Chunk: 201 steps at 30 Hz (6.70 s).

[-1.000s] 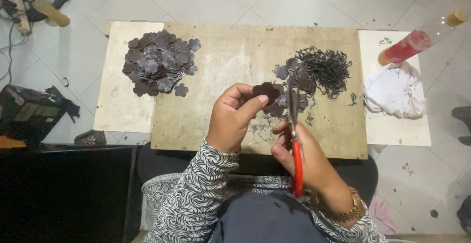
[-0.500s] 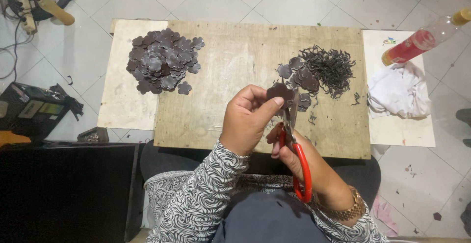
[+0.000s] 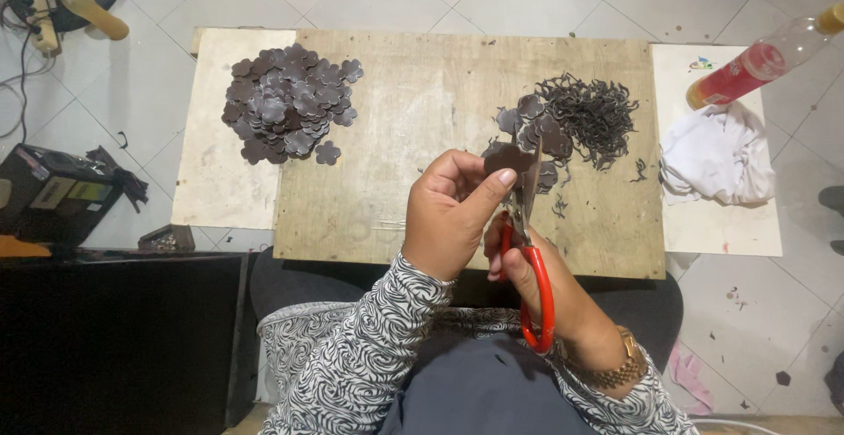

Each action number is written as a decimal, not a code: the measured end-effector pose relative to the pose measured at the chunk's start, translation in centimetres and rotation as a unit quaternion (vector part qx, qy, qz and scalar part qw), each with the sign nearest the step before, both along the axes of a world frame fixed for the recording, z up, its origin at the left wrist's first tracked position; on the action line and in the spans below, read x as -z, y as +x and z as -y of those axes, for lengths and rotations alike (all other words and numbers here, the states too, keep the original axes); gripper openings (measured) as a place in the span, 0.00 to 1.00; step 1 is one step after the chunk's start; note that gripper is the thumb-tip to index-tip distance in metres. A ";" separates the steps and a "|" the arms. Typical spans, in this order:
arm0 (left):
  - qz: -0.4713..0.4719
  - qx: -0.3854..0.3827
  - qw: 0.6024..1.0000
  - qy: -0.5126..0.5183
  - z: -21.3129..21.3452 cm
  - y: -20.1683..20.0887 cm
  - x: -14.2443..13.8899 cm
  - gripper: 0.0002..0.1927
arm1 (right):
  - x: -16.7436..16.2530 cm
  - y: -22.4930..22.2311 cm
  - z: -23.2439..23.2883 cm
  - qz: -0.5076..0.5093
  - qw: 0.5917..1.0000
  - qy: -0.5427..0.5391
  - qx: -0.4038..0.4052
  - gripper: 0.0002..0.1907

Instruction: The person sits at a workbench and uses red-handled scissors to trim excess material from the edges of dark flower-shaped pieces, one at a time, placing trimmed pieces in a pile and cut scraps in a separate pile. They occasionally gather pieces from the table and continue trimming throughout the episode.

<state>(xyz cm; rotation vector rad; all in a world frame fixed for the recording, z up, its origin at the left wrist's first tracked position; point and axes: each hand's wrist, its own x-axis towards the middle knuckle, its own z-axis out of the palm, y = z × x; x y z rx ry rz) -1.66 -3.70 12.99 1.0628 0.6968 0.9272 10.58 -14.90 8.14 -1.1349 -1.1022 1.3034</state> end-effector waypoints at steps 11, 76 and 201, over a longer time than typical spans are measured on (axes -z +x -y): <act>0.001 -0.022 0.998 -0.052 1.0 0.1 -0.4 0.08 | -0.4 -0.6 -0.2 0.045 0.999 0.021 0.010 0.35; 0.006 -0.023 0.999 -0.028 -2.2 -1.8 4.3 0.06 | 1.3 -1.3 -0.6 -0.080 0.992 -0.097 0.022 0.23; -0.038 0.015 0.999 -0.019 -1.7 0.8 4.1 0.07 | 1.2 1.0 -0.9 0.086 0.993 -0.063 0.046 0.25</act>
